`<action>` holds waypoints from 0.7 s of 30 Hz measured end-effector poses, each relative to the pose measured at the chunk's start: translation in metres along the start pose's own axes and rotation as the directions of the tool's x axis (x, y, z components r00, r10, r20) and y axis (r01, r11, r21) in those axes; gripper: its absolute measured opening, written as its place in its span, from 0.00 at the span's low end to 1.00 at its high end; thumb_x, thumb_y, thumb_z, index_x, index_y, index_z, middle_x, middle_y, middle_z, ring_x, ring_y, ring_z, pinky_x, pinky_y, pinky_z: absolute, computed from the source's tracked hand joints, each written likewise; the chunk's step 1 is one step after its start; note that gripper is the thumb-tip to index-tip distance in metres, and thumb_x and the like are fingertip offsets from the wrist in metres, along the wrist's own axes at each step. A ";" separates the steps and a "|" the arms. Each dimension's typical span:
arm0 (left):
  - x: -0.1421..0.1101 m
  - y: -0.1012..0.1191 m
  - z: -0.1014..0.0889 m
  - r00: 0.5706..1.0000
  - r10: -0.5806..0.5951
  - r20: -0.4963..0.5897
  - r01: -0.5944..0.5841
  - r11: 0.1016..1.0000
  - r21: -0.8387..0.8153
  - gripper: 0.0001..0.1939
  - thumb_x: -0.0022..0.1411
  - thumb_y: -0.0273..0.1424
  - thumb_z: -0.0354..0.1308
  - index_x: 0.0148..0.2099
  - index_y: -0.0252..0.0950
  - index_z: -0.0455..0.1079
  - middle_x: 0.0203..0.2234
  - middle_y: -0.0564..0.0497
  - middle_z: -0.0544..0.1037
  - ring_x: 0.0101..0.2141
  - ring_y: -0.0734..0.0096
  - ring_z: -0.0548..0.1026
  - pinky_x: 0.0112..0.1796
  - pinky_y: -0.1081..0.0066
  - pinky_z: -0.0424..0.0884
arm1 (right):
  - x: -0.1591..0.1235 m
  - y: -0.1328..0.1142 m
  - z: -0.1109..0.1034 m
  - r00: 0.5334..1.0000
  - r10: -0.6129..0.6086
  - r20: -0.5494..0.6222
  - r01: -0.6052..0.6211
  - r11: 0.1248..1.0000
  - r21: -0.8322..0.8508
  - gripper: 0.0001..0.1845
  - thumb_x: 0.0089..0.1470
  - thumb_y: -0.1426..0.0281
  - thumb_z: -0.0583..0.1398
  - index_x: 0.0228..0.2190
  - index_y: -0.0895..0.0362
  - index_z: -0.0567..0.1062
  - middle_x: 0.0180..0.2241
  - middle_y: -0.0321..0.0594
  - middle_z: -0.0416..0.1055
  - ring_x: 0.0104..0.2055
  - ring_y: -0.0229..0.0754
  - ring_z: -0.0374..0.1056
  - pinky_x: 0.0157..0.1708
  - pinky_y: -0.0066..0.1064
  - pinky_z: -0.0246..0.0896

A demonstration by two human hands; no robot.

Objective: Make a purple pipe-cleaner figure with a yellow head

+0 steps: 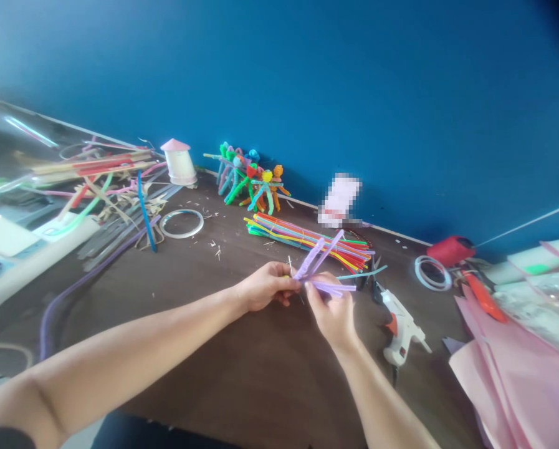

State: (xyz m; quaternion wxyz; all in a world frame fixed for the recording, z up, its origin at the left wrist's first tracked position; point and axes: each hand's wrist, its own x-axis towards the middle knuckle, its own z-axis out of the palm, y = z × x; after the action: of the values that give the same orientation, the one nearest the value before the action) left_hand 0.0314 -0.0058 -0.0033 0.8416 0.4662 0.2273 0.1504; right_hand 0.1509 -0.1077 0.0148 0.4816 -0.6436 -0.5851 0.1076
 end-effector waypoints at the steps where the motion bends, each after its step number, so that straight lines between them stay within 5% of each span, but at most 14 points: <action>1: 0.000 -0.001 0.001 1.000 0.007 -0.013 -0.006 1.000 0.010 0.11 0.42 0.31 0.63 0.26 0.30 0.65 0.15 0.57 0.65 0.16 0.84 0.61 0.17 0.80 0.65 | 0.000 0.000 0.000 0.999 0.031 -0.005 -0.031 1.000 -0.003 0.05 0.50 0.72 0.55 0.28 0.56 0.72 0.27 0.39 0.71 0.30 0.40 0.68 0.32 0.30 0.62; 15: -0.001 -0.003 0.005 0.997 0.059 -0.046 -0.054 0.993 0.108 0.13 0.43 0.33 0.63 0.28 0.30 0.64 0.18 0.56 0.67 0.18 0.83 0.63 0.17 0.80 0.67 | 0.003 -0.003 0.002 0.931 0.364 0.014 -0.362 0.923 0.132 0.05 0.45 0.70 0.56 0.23 0.59 0.69 0.19 0.36 0.69 0.22 0.37 0.65 0.22 0.25 0.59; 21: -0.002 -0.001 0.007 0.998 0.048 -0.033 -0.045 0.994 0.104 0.14 0.44 0.35 0.62 0.28 0.30 0.65 0.21 0.53 0.69 0.19 0.82 0.64 0.17 0.80 0.67 | 0.003 0.000 0.003 0.931 0.364 0.015 -0.361 0.915 0.180 0.04 0.45 0.71 0.56 0.24 0.59 0.69 0.20 0.36 0.69 0.23 0.38 0.65 0.24 0.26 0.60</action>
State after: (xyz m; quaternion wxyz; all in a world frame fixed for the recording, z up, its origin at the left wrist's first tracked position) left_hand 0.0331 -0.0121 -0.0005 0.8085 0.5116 0.2388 0.1662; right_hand 0.1496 -0.1036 0.0151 0.5151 -0.6955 -0.4391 0.2412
